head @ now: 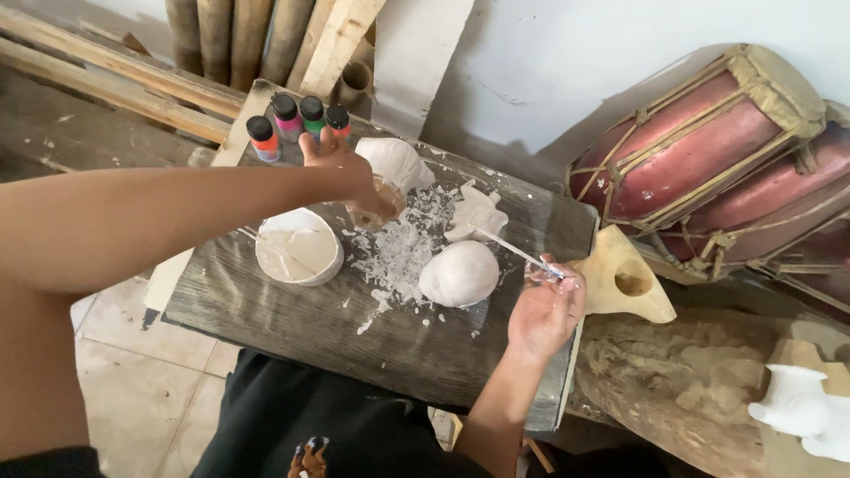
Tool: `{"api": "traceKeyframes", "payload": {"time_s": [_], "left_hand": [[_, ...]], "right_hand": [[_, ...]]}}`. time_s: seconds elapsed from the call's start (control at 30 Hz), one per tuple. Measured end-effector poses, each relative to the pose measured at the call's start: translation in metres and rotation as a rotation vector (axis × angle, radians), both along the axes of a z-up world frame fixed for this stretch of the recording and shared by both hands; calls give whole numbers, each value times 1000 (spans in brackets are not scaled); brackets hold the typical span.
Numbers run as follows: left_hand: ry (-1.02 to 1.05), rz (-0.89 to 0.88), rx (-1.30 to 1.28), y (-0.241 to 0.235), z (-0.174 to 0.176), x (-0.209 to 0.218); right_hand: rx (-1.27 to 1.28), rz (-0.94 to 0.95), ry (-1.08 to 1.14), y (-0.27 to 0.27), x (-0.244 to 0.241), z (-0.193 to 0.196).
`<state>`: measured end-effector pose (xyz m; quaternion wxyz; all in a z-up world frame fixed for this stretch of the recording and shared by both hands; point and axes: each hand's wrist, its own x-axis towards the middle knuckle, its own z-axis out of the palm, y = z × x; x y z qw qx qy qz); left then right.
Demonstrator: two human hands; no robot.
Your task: Applying white paste to a figurine using a small applicator stick
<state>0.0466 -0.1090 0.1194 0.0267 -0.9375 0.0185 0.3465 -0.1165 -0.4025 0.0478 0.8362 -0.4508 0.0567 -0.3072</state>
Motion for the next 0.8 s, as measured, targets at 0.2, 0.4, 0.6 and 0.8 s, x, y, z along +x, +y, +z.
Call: {"api": "traceKeyframes", "payload": {"time_s": [0.2, 0.4, 0.6, 0.8], "left_hand": [[-78, -30, -11, -20, 0, -18], [-212, -162, 151, -48, 6, -41], [-386, -168, 172, -68, -1, -72], [-991, -84, 220, -86, -93, -103]], "right_hand": [[-49, 3, 7, -9, 2, 5], [-121, 51, -42, 4, 1, 27], [-191, 67, -37, 0, 0, 26], [-273, 24, -47, -7, -9, 26]]}}
